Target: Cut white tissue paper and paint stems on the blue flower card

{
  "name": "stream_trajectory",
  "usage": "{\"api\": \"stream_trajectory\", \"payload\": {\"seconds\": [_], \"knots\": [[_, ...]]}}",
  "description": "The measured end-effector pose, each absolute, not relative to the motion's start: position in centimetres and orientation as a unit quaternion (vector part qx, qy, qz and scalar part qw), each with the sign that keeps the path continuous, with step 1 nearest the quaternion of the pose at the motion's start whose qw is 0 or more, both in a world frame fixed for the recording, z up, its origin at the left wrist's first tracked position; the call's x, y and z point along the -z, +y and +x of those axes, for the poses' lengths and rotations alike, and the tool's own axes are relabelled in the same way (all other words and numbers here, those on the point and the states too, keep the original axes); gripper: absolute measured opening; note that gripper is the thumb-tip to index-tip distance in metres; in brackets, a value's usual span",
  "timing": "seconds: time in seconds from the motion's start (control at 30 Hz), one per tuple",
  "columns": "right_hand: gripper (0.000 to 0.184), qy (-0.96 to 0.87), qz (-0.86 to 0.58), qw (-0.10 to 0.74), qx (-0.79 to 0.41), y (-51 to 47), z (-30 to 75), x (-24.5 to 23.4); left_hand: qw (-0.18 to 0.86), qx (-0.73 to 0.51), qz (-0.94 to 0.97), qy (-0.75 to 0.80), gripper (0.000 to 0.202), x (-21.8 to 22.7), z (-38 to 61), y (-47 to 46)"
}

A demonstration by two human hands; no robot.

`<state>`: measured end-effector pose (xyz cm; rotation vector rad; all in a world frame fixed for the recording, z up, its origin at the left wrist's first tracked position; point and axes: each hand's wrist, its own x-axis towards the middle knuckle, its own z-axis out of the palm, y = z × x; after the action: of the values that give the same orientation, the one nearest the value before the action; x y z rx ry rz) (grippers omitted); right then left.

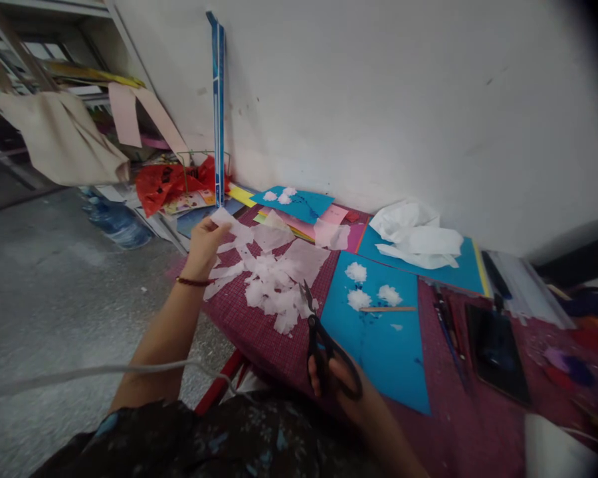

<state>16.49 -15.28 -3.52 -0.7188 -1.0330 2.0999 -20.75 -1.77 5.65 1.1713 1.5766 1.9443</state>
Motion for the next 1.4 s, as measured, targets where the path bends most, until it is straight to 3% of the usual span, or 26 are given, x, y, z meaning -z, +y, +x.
{"api": "stream_trajectory", "payload": {"seconds": [0.17, 0.47, 0.7, 0.97, 1.4], "knots": [[0.068, -0.428, -0.266, 0.309, -0.806, -15.3, 16.9, 1.9, 0.267, -0.762, 0.386, 0.446, 0.02, -8.4, -18.8, -4.2], [0.09, -0.467, -0.271, 0.271, -0.797, -15.0, 16.1, 1.5, 0.436, -0.655, 0.351, 0.507, 0.026, -6.2, -13.0, -10.0], [0.078, -0.478, -0.304, 0.233, -0.79, -15.1, 15.6, 1.3, 0.464, -0.598, 0.39, 0.524, 0.03, -3.2, -10.8, -12.7], [0.081, -0.49, -0.28, 0.224, -0.794, -15.6, 15.2, 1.2, 0.476, -0.513, 0.48, 0.529, 0.063, -3.1, -10.3, -13.5], [0.07, -0.496, -0.286, 0.266, -0.775, -15.9, 14.1, 0.7, 0.464, -0.479, 0.521, 0.532, 0.063, -3.4, -10.1, -13.4]]}}
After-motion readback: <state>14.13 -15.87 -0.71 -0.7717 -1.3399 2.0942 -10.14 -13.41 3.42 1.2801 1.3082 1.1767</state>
